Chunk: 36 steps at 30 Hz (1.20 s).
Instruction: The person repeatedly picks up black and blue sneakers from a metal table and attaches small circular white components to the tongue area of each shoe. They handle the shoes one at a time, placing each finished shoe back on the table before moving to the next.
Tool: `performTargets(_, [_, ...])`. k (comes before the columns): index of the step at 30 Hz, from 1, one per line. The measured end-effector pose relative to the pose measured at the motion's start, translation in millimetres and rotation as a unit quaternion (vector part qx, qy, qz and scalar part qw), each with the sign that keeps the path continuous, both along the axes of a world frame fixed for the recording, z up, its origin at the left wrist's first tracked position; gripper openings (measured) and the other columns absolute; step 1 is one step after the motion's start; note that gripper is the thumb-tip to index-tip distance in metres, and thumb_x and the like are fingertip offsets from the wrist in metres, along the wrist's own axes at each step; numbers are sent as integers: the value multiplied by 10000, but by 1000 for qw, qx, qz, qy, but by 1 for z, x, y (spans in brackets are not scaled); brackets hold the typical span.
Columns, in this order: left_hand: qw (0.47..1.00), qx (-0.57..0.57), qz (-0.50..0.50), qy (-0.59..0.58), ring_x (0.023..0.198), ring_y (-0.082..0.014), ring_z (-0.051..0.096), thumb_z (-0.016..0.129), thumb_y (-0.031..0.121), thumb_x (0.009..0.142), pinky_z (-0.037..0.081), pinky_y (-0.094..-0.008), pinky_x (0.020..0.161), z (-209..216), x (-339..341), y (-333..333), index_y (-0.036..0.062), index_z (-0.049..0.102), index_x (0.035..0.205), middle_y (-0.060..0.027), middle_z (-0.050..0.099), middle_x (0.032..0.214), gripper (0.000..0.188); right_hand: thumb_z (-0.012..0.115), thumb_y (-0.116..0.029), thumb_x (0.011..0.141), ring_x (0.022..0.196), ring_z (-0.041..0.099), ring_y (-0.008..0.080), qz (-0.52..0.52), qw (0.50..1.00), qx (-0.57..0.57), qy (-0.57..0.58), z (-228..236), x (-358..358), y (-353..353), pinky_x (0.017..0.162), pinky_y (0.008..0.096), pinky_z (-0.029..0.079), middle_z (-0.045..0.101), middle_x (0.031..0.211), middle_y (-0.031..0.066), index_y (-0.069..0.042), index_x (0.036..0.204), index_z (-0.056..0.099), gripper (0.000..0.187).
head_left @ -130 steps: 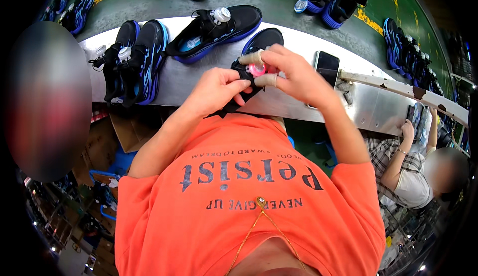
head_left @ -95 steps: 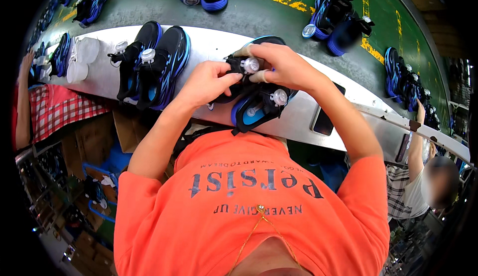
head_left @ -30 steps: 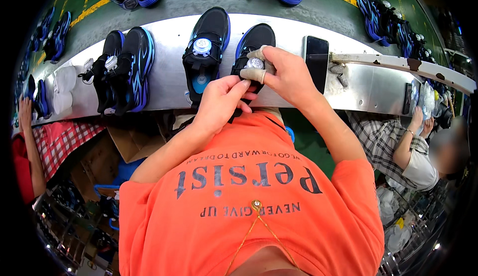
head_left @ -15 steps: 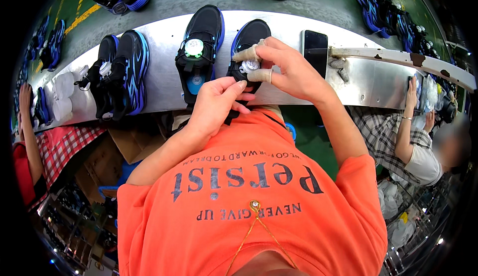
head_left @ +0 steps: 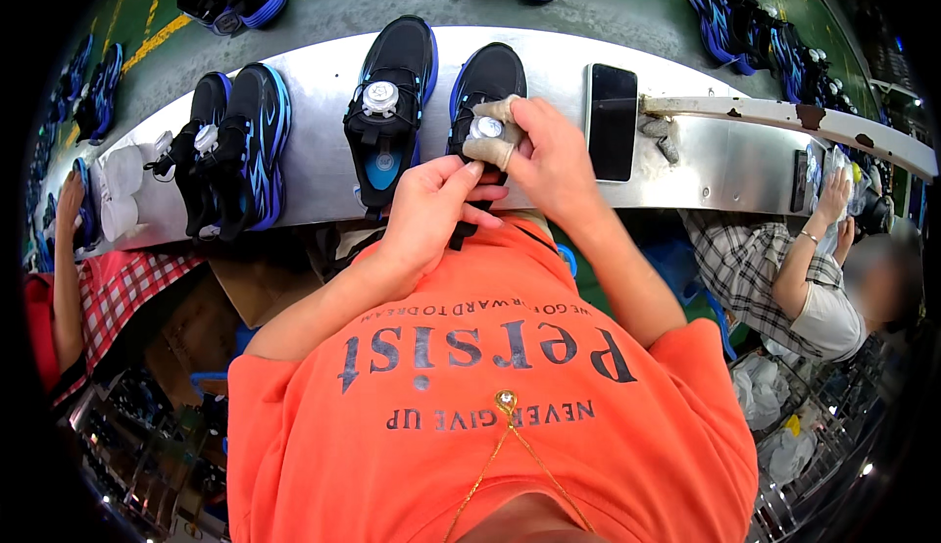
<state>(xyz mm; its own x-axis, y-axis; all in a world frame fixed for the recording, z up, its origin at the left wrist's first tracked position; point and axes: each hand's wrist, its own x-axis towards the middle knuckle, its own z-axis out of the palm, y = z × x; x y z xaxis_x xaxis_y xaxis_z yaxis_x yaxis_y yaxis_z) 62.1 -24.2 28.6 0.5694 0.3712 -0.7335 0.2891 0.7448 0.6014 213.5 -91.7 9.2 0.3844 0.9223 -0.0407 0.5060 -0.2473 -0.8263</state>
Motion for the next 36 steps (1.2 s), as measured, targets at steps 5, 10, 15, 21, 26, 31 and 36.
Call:
performTargets(5, [982, 74, -172, -1, 808, -150, 675, 537, 150, 994, 539, -238, 663, 42, -16, 39, -27, 638, 1118, -104, 675, 1071, 239, 781, -194, 763, 731, 513, 114, 84, 986, -68, 123, 8, 23, 16, 686, 260, 455, 571, 861, 14, -81, 1068, 703, 334])
performTargets(10, [717, 668, -164, 113, 867, -220, 594, 737, 134, 794, 481, -297, 713, 31, -19, 93, 38, 664, 1076, -87, 612, 975, 307, 702, -376, 837, 1128, 481, 365, 40, 995, 84, -25, -34, 30, 108, 959, 450, 398, 603, 1066, 152, -152, 1102, 707, 347])
performTargets(15, [862, 442, -244, -43, 909, -185, 586, 728, 113, 792, 458, -278, 765, -3, -34, 126, 38, 677, 1085, -73, 604, 1019, 306, 627, -419, 882, 1145, 506, 389, 206, 978, -20, -34, -71, -13, 177, 982, 462, 410, 569, 1173, 188, -174, 1221, 655, 420])
performTargets(21, [856, 472, -210, 13, 912, -112, 557, 720, 99, 816, 438, -226, 756, 8, -32, 109, 40, 611, 1217, -49, 601, 1110, 420, 636, -374, 885, 1093, 535, 373, 209, 977, -3, -42, -84, -16, 176, 951, 444, 434, 576, 1127, 178, -138, 1191, 665, 388])
performTargets(26, [836, 509, -201, -33, 868, -120, 548, 762, 128, 776, 427, -223, 731, 0, -36, 114, 46, 618, 1181, -51, 591, 1061, 438, 657, -400, 848, 1155, 492, 360, 211, 977, -1, -11, -93, -16, 179, 994, 473, 365, 580, 1164, 146, -181, 1153, 696, 378])
performTargets(31, [848, 500, -178, -5, 849, -123, 548, 740, 101, 784, 438, -240, 735, -3, -34, 110, 46, 657, 1146, -51, 593, 991, 374, 666, -387, 845, 1155, 497, 355, 205, 979, -5, 17, -87, -14, 179, 997, 475, 364, 584, 1154, 147, -179, 1141, 702, 364])
performTargets(36, [866, 434, -242, -47, 946, -199, 553, 763, 176, 767, 444, -297, 817, 0, -43, 129, 41, 651, 1145, -69, 601, 1082, 417, 670, -373, 845, 1148, 502, 355, 213, 976, -8, 34, -87, -15, 180, 1000, 474, 362, 586, 1147, 149, -179, 1149, 700, 362])
